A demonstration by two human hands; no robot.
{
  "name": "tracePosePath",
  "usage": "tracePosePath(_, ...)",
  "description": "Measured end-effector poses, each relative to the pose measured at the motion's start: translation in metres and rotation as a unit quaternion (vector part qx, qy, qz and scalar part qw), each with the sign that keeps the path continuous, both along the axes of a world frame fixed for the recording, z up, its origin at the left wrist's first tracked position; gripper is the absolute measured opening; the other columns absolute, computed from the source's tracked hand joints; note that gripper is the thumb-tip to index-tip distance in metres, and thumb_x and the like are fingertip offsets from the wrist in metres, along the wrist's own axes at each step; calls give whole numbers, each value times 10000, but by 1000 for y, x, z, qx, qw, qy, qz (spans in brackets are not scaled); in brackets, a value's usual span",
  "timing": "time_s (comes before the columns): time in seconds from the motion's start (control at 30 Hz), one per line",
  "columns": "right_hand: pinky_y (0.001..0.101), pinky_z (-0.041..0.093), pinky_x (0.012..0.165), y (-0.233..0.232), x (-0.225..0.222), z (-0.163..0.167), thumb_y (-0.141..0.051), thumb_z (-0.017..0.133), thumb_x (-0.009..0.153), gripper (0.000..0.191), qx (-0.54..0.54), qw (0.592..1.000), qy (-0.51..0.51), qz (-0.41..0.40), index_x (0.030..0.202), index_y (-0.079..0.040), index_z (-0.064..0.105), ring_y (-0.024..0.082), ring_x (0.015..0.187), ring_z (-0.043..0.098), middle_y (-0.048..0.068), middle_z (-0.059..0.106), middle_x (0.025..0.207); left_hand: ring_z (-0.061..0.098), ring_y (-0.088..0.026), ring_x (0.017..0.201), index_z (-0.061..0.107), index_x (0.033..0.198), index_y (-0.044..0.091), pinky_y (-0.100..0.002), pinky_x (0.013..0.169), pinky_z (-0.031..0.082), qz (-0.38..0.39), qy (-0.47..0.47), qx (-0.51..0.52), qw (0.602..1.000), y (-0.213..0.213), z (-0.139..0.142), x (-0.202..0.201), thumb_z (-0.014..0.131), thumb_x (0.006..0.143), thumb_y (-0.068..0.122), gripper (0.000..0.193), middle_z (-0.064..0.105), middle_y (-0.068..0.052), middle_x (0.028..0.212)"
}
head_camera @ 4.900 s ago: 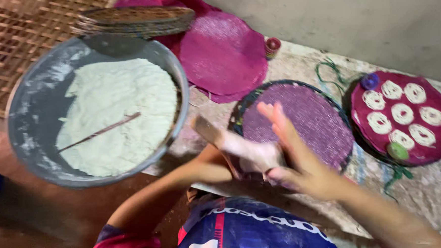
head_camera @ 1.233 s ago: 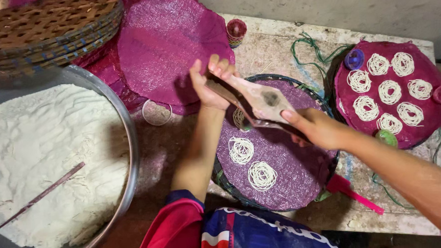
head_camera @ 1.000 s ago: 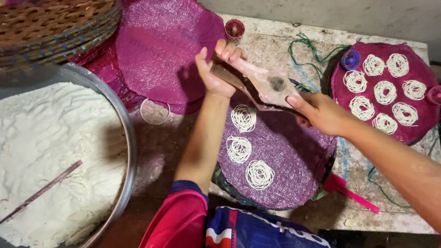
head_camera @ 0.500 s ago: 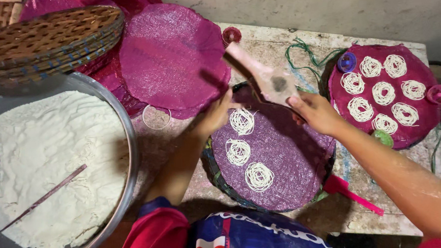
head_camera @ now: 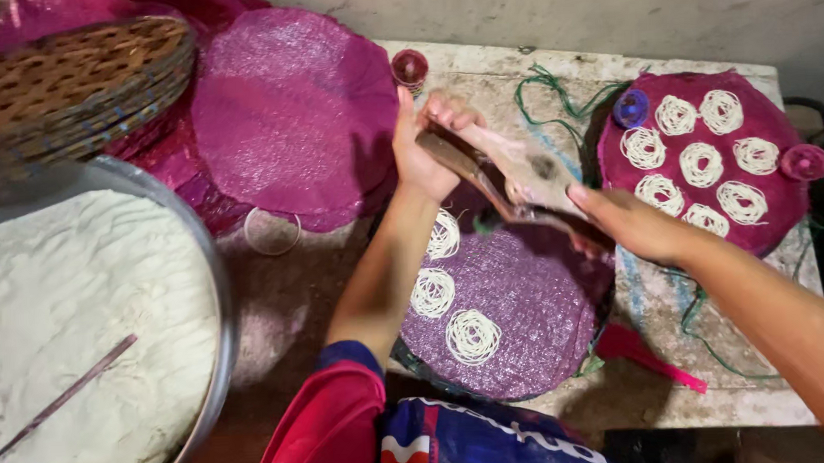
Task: The person scoops soft rice dough from a large basin into a handheld wooden noodle press, then squeezes the press over round pink mesh trays to extrude thin noodle strands into nest shapes. They place mesh covers over finished trays, stack the trays, and repeat the filling and pressing cycle.
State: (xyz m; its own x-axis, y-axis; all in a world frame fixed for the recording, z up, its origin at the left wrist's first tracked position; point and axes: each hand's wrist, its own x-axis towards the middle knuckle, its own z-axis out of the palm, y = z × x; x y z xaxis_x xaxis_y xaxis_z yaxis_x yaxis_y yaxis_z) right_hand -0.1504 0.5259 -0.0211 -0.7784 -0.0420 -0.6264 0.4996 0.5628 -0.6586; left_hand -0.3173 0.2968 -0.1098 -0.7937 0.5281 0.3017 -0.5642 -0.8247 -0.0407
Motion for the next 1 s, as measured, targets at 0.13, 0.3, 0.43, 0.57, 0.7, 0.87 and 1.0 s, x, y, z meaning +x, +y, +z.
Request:
tracePosePath(0.13,366,503,649,-9,-21,-2,-641,356,1008,697,133,985,112,8,881,-33,673,198,651,624,84,656,690,471,-157,757,474,784,160,-419,923,460,42,31,-5,999,11,-11,-38,482,1016,663,555,443,33,751)
tracePosePath(0.3,383,558,630,-26,-25,1,-641,367,980,719,122,989,83,-2,890,4,673,204,611,679,86,674,670,461,-140,720,458,776,171,-407,881,465,51,29,-27,998,7,-28,-41,469,1011,680,561,429,46,731)
tracePosePath(0.43,377,556,645,-10,-32,24,-647,362,974,713,163,984,70,13,980,-24,710,205,601,681,99,686,648,456,-151,700,449,746,179,-382,849,475,56,-45,-35,997,27,-25,-33,437,1024,655,551,424,40,704)
tracePosePath(0.57,383,523,637,-14,-39,18,-653,369,998,723,189,970,153,10,978,-8,696,197,614,649,92,665,669,444,-154,676,440,743,179,-390,799,465,80,-4,-46,996,28,-13,-55,424,1016,676,567,410,44,677)
tracePosePath(0.7,413,552,614,-21,-32,2,-665,354,988,752,113,988,103,-10,941,12,678,218,606,670,90,654,674,434,-160,657,435,735,178,-388,796,445,74,5,-77,994,17,-14,-58,411,1008,694,584,401,38,667)
tracePosePath(0.87,387,553,646,3,-32,6,-666,357,1002,731,191,978,87,16,963,-21,699,217,624,694,88,675,649,430,-162,628,429,708,175,-367,770,432,61,-68,-54,994,38,-17,-41,433,1031,662,585,398,29,652)
tracePosePath(1.0,393,496,648,10,-38,7,-632,402,1015,694,202,968,151,-4,933,-15,709,210,622,624,90,631,645,464,-184,684,484,733,150,-385,826,441,24,-44,4,999,42,1,-48,450,1000,640,559,486,5,683)
